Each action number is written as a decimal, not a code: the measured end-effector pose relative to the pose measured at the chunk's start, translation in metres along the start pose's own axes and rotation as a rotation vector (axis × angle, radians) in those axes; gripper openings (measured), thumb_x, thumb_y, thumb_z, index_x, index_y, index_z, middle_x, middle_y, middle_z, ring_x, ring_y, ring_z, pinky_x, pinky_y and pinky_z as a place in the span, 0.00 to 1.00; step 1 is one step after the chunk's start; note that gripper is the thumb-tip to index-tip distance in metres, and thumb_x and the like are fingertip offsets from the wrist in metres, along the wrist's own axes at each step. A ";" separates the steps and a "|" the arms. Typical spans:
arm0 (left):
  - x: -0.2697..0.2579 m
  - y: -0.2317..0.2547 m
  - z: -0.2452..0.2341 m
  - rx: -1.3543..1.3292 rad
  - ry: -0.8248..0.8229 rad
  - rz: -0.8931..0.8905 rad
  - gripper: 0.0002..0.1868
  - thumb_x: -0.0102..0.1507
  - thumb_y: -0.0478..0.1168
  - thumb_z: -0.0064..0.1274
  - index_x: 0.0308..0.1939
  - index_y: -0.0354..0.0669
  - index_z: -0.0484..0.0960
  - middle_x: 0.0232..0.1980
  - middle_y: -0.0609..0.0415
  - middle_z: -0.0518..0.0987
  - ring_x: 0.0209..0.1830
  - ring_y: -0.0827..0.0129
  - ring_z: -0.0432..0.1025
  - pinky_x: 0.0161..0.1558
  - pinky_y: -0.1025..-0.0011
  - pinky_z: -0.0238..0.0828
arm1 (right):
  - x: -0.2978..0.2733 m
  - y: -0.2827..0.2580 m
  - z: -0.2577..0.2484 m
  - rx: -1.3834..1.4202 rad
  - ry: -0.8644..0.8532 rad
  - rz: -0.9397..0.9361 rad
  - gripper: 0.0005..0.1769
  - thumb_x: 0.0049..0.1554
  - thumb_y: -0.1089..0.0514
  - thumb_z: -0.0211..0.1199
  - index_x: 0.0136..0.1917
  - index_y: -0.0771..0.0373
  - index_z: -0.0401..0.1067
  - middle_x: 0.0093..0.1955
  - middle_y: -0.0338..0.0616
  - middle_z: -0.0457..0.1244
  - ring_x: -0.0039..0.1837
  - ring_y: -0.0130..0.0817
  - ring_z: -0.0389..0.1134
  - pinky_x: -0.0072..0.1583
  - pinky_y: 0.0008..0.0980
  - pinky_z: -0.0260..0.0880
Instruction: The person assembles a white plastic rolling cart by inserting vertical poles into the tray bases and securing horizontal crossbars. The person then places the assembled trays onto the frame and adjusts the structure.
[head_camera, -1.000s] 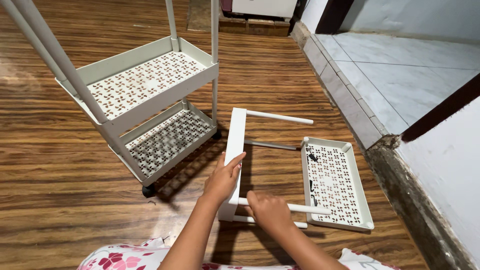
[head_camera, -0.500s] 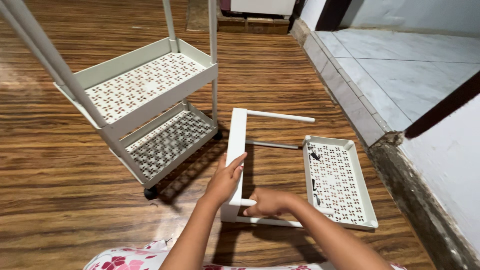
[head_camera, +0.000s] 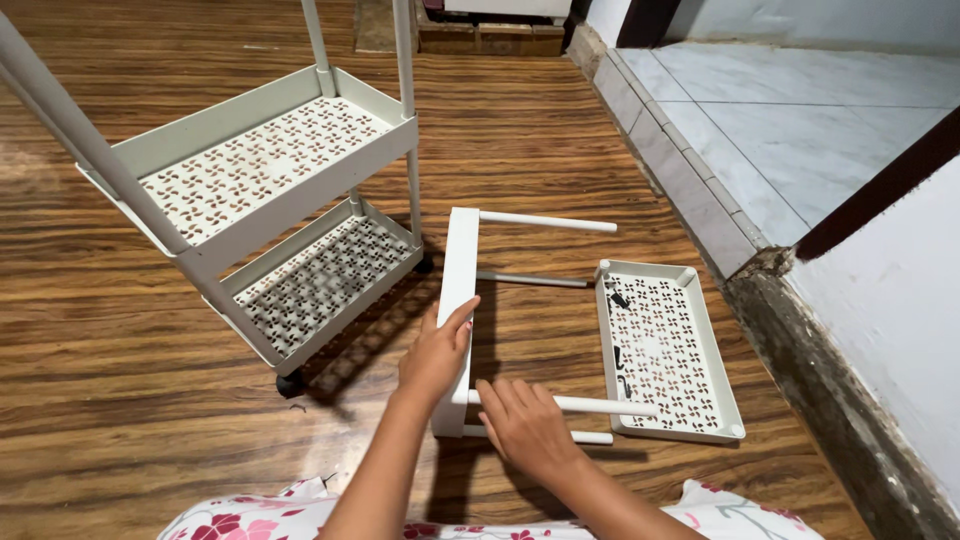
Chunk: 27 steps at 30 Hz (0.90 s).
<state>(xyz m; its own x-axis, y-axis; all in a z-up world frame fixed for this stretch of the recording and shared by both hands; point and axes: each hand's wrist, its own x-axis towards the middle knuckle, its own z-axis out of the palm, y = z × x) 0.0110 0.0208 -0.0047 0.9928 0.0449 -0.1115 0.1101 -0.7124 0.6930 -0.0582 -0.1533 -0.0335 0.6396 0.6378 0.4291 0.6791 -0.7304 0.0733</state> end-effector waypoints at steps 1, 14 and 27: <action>-0.002 0.006 0.001 0.068 -0.035 -0.058 0.24 0.72 0.54 0.35 0.71 0.89 0.63 0.76 0.48 0.60 0.61 0.50 0.73 0.57 0.54 0.73 | 0.004 0.000 0.005 -0.011 -0.045 0.029 0.16 0.55 0.52 0.67 0.52 0.63 0.70 0.41 0.47 0.64 0.42 0.41 0.68 0.42 0.43 0.69; 0.008 -0.013 0.023 -0.124 0.089 -0.057 0.35 0.62 0.54 0.55 0.73 0.84 0.61 0.69 0.43 0.65 0.65 0.46 0.68 0.59 0.51 0.71 | 0.040 0.026 0.019 0.313 -0.550 0.270 0.15 0.50 0.48 0.72 0.35 0.62 0.77 0.32 0.52 0.68 0.36 0.50 0.71 0.40 0.50 0.69; 0.016 -0.018 0.025 -0.224 0.048 -0.097 0.41 0.60 0.51 0.59 0.75 0.83 0.59 0.68 0.42 0.65 0.64 0.48 0.70 0.60 0.53 0.71 | 0.039 0.035 0.022 0.520 -0.612 0.290 0.13 0.52 0.50 0.68 0.43 0.61 0.71 0.27 0.39 0.60 0.28 0.35 0.60 0.34 0.38 0.58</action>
<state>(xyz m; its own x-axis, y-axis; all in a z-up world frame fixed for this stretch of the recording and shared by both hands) 0.0233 0.0169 -0.0366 0.9777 0.1420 -0.1548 0.2072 -0.5305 0.8220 -0.0014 -0.1485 -0.0344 0.7941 0.5719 -0.2058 0.4416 -0.7756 -0.4511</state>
